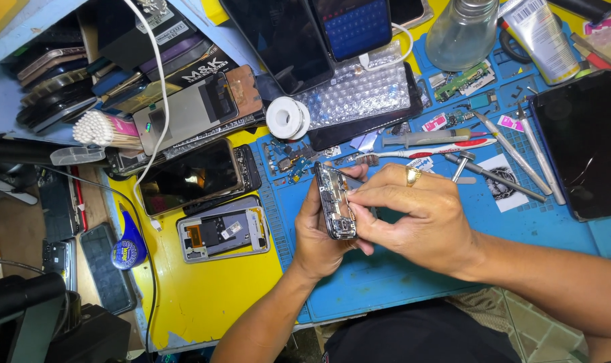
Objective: The person removes a battery from a disassembled smartphone using a metal tool. They then place the battery on the workbench, connect a charging cable to it, and use a small metal plate to press down on the battery while it charges.
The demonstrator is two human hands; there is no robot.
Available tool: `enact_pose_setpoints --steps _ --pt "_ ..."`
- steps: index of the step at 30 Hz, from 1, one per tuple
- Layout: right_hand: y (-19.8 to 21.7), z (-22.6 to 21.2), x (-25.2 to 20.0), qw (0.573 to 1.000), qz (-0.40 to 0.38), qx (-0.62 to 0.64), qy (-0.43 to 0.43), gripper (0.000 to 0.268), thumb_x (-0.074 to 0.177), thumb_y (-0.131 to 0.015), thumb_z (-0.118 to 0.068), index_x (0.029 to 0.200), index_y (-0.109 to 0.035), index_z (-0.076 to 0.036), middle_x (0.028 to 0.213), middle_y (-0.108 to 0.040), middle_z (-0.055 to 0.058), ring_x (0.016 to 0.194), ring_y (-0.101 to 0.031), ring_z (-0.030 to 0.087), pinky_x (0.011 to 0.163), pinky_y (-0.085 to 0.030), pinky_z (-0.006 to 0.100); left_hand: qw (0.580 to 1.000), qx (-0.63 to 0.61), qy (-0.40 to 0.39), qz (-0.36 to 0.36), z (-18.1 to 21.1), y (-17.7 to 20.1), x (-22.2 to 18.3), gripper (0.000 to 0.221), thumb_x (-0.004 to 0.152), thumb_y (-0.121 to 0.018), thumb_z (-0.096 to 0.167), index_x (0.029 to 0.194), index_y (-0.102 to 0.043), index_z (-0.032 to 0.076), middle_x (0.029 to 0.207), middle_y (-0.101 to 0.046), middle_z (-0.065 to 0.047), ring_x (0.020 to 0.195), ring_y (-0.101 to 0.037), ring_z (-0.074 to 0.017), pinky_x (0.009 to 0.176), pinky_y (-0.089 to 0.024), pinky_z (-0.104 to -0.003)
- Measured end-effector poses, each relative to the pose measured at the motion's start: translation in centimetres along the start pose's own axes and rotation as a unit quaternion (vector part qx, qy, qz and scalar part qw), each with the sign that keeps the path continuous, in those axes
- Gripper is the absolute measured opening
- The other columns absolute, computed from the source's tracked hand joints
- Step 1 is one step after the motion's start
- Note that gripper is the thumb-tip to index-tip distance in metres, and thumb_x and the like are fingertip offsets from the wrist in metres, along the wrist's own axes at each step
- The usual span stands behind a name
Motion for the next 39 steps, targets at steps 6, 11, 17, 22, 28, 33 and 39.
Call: enact_pose_setpoints --steps 6,11,17,22,28,33,39 --pt "-0.1 0.3 -0.2 1.000 0.003 0.009 -0.012 0.008 0.081 -0.081 0.004 0.083 -0.078 -0.003 0.075 -0.072 0.009 0.060 -0.069 0.021 0.058 -0.057 0.032 1.000 0.004 -0.007 -0.005 0.5 -0.4 0.4 0.123 0.057 -0.092 -0.003 0.161 -0.028 0.009 0.140 -0.051 -0.038 0.138 -0.050 -0.0466 0.113 -0.051 -0.052" --pt "-0.1 0.6 -0.3 1.000 0.001 0.013 -0.013 0.007 0.080 -0.081 0.004 0.082 -0.078 -0.002 0.074 -0.072 0.009 0.060 -0.069 0.021 0.058 -0.056 0.032 1.000 0.007 -0.005 -0.001 0.3 -0.2 0.3 0.123 0.057 -0.092 -0.002 0.161 -0.027 0.008 0.140 -0.051 -0.038 0.138 -0.050 -0.0466 0.115 -0.049 -0.053" --pt "-0.2 0.2 0.0 1.000 0.000 0.011 -0.014 0.006 0.081 -0.081 0.004 0.083 -0.078 -0.001 0.074 -0.071 0.010 0.060 -0.068 0.022 0.057 -0.056 0.032 1.000 0.003 -0.008 0.001 0.1 0.2 0.4 0.124 0.057 -0.093 0.003 0.161 -0.026 0.006 0.140 -0.052 -0.038 0.137 -0.051 -0.0452 0.116 -0.046 -0.054" --pt "-0.2 0.1 0.0 0.999 -0.016 0.031 -0.016 0.007 0.084 -0.077 0.004 0.089 -0.078 -0.001 0.080 -0.075 0.011 0.064 -0.071 0.022 0.060 -0.058 0.033 1.000 -0.016 0.002 0.009 0.5 0.5 0.3 0.119 0.061 -0.093 0.011 0.160 -0.028 0.008 0.141 -0.051 -0.037 0.137 -0.051 -0.0466 0.118 -0.044 -0.057" --pt "-0.7 -1.4 -0.3 0.992 -0.098 -0.063 0.054 0.012 0.087 -0.079 0.003 0.097 -0.073 0.000 0.095 -0.075 0.010 0.079 -0.072 0.023 0.077 -0.060 0.031 0.999 -0.004 0.031 -0.015 1.1 0.5 0.2 0.107 0.079 -0.090 0.017 0.164 -0.025 0.012 0.152 -0.049 -0.025 0.145 -0.050 -0.0390 0.128 -0.040 -0.056" --pt "-0.7 -1.7 -0.5 0.987 -0.123 -0.070 0.076 0.017 0.085 -0.081 -0.001 0.100 -0.074 0.000 0.100 -0.077 0.014 0.083 -0.076 0.024 0.080 -0.063 0.034 0.998 0.058 -0.001 -0.022 0.8 0.9 -0.2 0.102 0.081 -0.086 0.001 0.164 -0.029 0.020 0.152 -0.046 -0.033 0.118 -0.065 -0.0269 0.115 -0.050 -0.048" --pt "-0.6 -2.3 -0.7 0.980 -0.132 -0.095 0.111 0.015 0.087 -0.079 -0.001 0.100 -0.071 0.002 0.099 -0.075 0.015 0.083 -0.073 0.024 0.083 -0.063 0.037 0.996 0.083 0.016 -0.025 0.9 0.9 -0.2 0.102 0.082 -0.087 0.003 0.164 -0.028 0.018 0.153 -0.047 -0.032 0.118 -0.065 -0.0239 0.115 -0.050 -0.044"
Point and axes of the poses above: each hand's wrist, its own x-axis towards the middle knuckle, its own y-axis out of the back of the hand, z = x × y, the point moved 9 cm from there along x, towards the middle knuckle
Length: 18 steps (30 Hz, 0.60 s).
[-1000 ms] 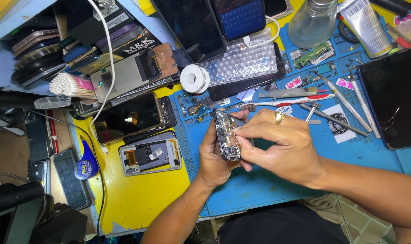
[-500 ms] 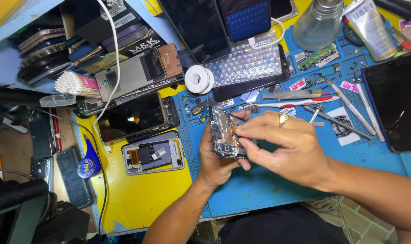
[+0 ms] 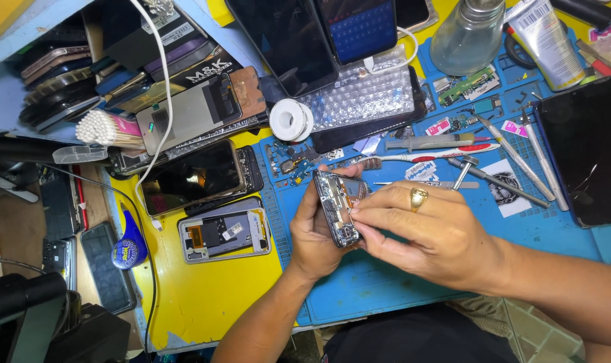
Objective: The person removes a battery from a disassembled smartphone using a metal tool. They then place the battery on the workbench, connect a charging cable to it, and use a small metal plate to press down on the battery while it charges.
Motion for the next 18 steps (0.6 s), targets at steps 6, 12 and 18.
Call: enact_pose_setpoints --steps 6,12,18 --pt "0.10 -0.31 -0.16 1.000 -0.004 -0.027 0.010 0.014 0.089 -0.077 -0.002 0.100 -0.070 0.001 0.101 -0.075 0.014 0.084 -0.074 0.026 0.081 -0.061 0.040 0.998 0.011 -0.061 -0.010 0.53 -0.16 0.00 0.091 0.092 -0.080 -0.002 0.165 -0.029 0.018 0.154 -0.047 -0.027 0.148 -0.048 -0.0441 0.128 -0.040 -0.053" --pt "-0.04 -0.34 -0.25 0.998 0.055 0.009 -0.012 0.012 0.084 -0.076 0.006 0.095 -0.071 0.004 0.093 -0.073 0.016 0.077 -0.072 0.027 0.075 -0.062 0.034 0.996 0.050 -0.064 0.024 0.80 -0.23 0.07 0.082 0.096 -0.078 0.005 0.163 -0.032 0.019 0.149 -0.053 -0.023 0.143 -0.054 -0.0400 0.125 -0.044 -0.055" --pt "-0.38 0.30 -0.24 0.997 0.062 0.040 -0.040 0.013 0.085 -0.076 0.006 0.097 -0.071 0.003 0.093 -0.073 0.015 0.076 -0.069 0.027 0.075 -0.059 0.035 1.000 -0.027 -0.014 0.001 0.18 -0.22 -0.05 0.103 0.083 -0.085 0.000 0.164 -0.028 0.022 0.156 -0.044 -0.032 0.130 -0.061 -0.0332 0.116 -0.049 -0.051"
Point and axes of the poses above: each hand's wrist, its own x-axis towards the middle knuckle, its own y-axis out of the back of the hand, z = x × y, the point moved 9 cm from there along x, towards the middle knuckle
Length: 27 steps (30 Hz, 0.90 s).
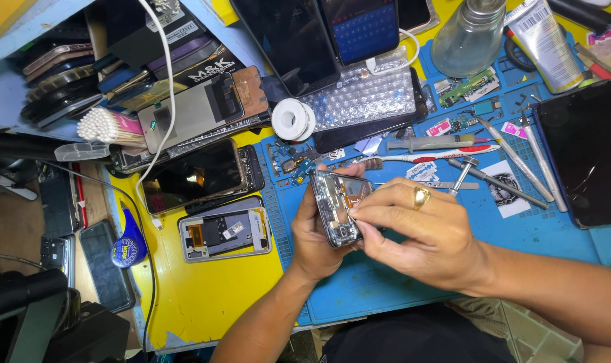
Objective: The person removes a battery from a disassembled smartphone using a metal tool. They then place the battery on the workbench, connect a charging cable to it, and use a small metal plate to press down on the battery while it charges.
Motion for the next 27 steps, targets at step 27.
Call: enact_pose_setpoints --steps 27 --pt "7.4 7.3 1.9 0.957 -0.106 -0.180 -0.200 0.003 0.107 -0.077 0.001 0.105 -0.077 0.003 0.096 -0.073 0.012 0.083 -0.062 0.016 0.073 -0.047 0.027 0.901 -0.359 0.242 -0.018 -0.8 0.4 1.3 0.075 0.108 -0.035 0.054 0.155 -0.038 -0.003 0.152 -0.048 -0.031 0.135 -0.055 -0.0430 0.114 -0.048 -0.064"
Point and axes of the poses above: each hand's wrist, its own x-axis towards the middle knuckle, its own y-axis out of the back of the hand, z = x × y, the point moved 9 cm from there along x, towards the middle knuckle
